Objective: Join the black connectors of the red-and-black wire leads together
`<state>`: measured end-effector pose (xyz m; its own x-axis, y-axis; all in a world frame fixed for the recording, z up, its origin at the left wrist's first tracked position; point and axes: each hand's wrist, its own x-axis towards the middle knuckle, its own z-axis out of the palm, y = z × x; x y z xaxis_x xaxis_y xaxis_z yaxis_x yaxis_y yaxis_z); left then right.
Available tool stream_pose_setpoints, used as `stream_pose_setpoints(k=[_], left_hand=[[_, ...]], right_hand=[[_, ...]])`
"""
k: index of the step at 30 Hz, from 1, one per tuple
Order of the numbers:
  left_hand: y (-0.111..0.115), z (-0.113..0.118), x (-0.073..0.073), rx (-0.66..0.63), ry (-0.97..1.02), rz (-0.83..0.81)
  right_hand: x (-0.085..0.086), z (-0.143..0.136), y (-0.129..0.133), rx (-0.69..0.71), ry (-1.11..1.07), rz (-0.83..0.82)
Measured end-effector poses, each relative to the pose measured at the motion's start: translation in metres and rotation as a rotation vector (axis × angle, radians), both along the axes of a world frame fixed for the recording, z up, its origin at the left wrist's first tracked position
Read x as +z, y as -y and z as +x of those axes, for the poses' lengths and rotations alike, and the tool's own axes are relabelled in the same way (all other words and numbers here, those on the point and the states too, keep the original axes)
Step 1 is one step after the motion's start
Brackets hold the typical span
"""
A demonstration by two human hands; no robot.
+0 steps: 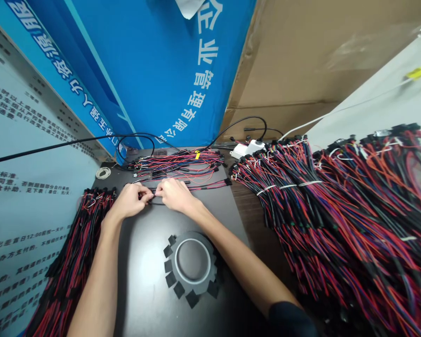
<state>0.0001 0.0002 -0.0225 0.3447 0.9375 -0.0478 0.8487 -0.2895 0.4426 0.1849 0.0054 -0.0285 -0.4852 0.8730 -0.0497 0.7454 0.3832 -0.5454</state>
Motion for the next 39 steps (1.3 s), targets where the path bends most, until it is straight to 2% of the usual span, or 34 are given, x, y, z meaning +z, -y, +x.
stream_pose_setpoints(k=[12, 22, 39], left_hand=[[0.002, 0.002, 0.003, -0.006, 0.052, -0.018], [0.002, 0.002, -0.002, -0.003, 0.123, -0.042], [0.0, -0.004, -0.007, -0.015, 0.159, -0.028]], right_hand=[[0.001, 0.0, 0.005, 0.013, 0.026, 0.018], [-0.002, -0.001, 0.009, 0.004, 0.123, 0.009], [-0.003, -0.003, 0.011, -0.019, 0.139, -0.003]])
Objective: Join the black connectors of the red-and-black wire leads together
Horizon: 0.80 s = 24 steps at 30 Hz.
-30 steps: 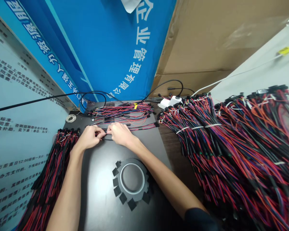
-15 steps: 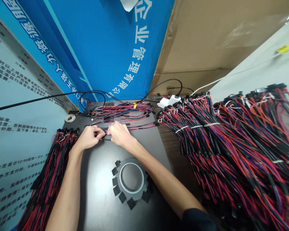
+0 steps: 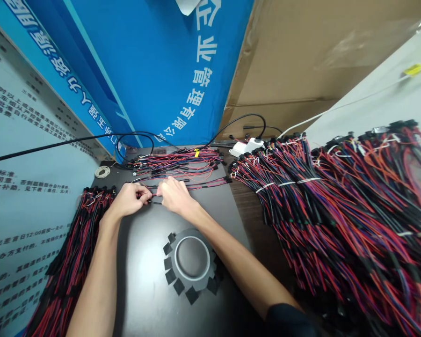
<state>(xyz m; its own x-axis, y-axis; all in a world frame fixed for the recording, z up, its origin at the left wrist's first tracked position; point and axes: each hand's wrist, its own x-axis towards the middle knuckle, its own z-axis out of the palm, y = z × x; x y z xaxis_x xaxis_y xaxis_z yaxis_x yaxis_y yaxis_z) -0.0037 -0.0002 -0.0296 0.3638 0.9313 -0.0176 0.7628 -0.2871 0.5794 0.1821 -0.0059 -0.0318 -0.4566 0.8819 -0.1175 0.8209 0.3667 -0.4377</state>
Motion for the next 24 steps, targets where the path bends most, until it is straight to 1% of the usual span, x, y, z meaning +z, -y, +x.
stream_pose_setpoints(k=[5, 7, 9, 11, 12, 13, 15, 16, 18, 20, 22, 24], left_hand=[[-0.001, 0.002, -0.003, 0.011, -0.031, 0.048], [-0.001, 0.002, -0.003, 0.011, -0.037, 0.051], [-0.001, 0.002, -0.003, 0.01, -0.035, 0.047], [-0.001, 0.001, -0.003, 0.015, -0.028, 0.043], [-0.001, 0.0, -0.003, 0.019, -0.023, 0.04], [-0.002, 0.0, -0.003, 0.023, -0.019, 0.035], [-0.002, -0.001, -0.003, 0.029, -0.012, 0.022], [-0.002, -0.001, -0.003, 0.03, -0.009, 0.016], [-0.002, -0.001, -0.003, 0.031, -0.005, 0.014], [-0.002, 0.0, -0.003, 0.032, 0.0, 0.017], [-0.001, 0.0, -0.002, 0.036, 0.007, 0.014], [-0.002, 0.0, -0.002, 0.037, 0.01, 0.011]], right_hand=[[-0.002, -0.001, -0.003, 0.008, -0.028, 0.026], [0.001, 0.0, -0.003, 0.006, -0.059, 0.031], [0.008, 0.004, 0.001, -0.008, -0.106, 0.048], [0.02, 0.011, 0.011, -0.033, -0.16, 0.056], [0.027, 0.016, 0.018, -0.036, -0.171, 0.024], [0.033, 0.021, 0.027, -0.036, -0.168, -0.049], [0.042, 0.03, 0.048, -0.014, -0.113, -0.248], [0.045, 0.033, 0.059, 0.005, -0.073, -0.301], [0.044, 0.038, 0.078, 0.007, -0.035, -0.345], [0.039, 0.04, 0.092, -0.029, -0.059, -0.344], [0.034, 0.041, 0.099, -0.074, -0.115, -0.332], [0.03, 0.041, 0.102, -0.087, -0.176, -0.322]])
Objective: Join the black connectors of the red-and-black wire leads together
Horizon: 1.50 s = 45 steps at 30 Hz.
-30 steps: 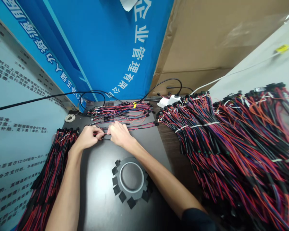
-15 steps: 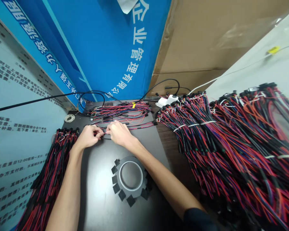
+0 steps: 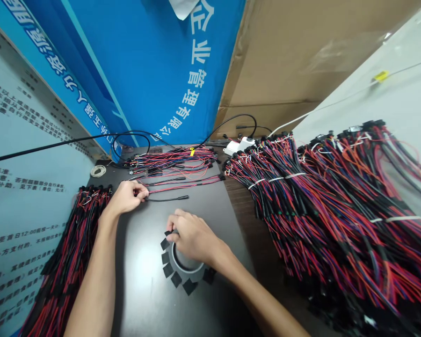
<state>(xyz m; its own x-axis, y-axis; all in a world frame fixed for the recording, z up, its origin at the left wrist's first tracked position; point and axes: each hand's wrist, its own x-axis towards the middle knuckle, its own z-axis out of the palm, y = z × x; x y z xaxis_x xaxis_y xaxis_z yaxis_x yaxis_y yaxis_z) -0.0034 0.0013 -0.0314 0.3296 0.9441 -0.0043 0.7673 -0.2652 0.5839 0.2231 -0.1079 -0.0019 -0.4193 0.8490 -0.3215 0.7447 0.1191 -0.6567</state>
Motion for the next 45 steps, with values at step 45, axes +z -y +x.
stream_pose_setpoints(k=[45], left_hand=[[0.001, -0.001, -0.001, -0.016, 0.013, 0.003]], right_hand=[[-0.007, -0.022, -0.082, -0.032, -0.362, 0.204]])
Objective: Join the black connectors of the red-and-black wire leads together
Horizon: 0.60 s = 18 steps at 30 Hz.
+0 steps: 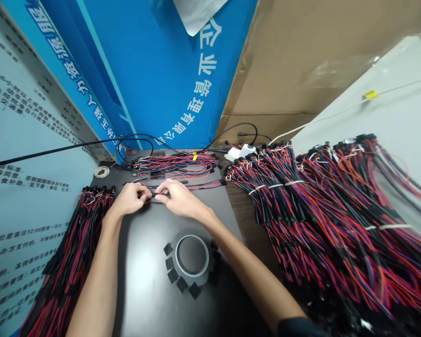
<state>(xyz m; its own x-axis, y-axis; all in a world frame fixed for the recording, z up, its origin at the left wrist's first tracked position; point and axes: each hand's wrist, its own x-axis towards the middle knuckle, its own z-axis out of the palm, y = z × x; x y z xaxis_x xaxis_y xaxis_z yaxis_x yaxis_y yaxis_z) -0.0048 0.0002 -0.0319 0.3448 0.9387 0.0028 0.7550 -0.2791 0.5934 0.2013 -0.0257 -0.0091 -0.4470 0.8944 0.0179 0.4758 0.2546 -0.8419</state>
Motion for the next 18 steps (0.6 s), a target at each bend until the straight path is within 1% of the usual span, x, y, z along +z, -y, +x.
stream_pose_setpoints(k=[2, 3, 5, 7, 9, 11, 12, 15, 18], left_hand=[[0.001, 0.0, 0.0, 0.006, -0.003, -0.002], [0.001, 0.0, 0.0, 0.01, 0.002, -0.003], [0.002, 0.001, 0.0, 0.016, 0.018, -0.009], [0.003, 0.0, 0.0, 0.017, 0.034, -0.019], [0.002, 0.0, -0.001, 0.016, 0.043, -0.027], [0.002, -0.001, -0.003, 0.02, 0.047, -0.028], [0.001, -0.001, -0.003, 0.023, 0.046, -0.03], [0.0, -0.001, -0.004, 0.025, 0.038, -0.037], [0.0, -0.001, -0.002, 0.013, 0.039, -0.029]], right_hand=[[-0.003, -0.004, -0.016, 0.053, 0.014, -0.01], [-0.005, -0.002, -0.021, 0.077, -0.013, -0.018], [-0.006, 0.01, -0.026, 0.093, -0.055, -0.001], [-0.007, 0.032, -0.027, 0.036, -0.035, 0.022], [-0.009, 0.057, -0.026, -0.04, 0.05, 0.068], [-0.014, 0.077, -0.022, -0.095, 0.104, 0.089], [-0.018, 0.084, -0.019, -0.101, 0.105, 0.086], [-0.031, 0.092, -0.013, -0.115, 0.078, 0.091], [-0.039, 0.086, -0.01, -0.153, 0.036, 0.099]])
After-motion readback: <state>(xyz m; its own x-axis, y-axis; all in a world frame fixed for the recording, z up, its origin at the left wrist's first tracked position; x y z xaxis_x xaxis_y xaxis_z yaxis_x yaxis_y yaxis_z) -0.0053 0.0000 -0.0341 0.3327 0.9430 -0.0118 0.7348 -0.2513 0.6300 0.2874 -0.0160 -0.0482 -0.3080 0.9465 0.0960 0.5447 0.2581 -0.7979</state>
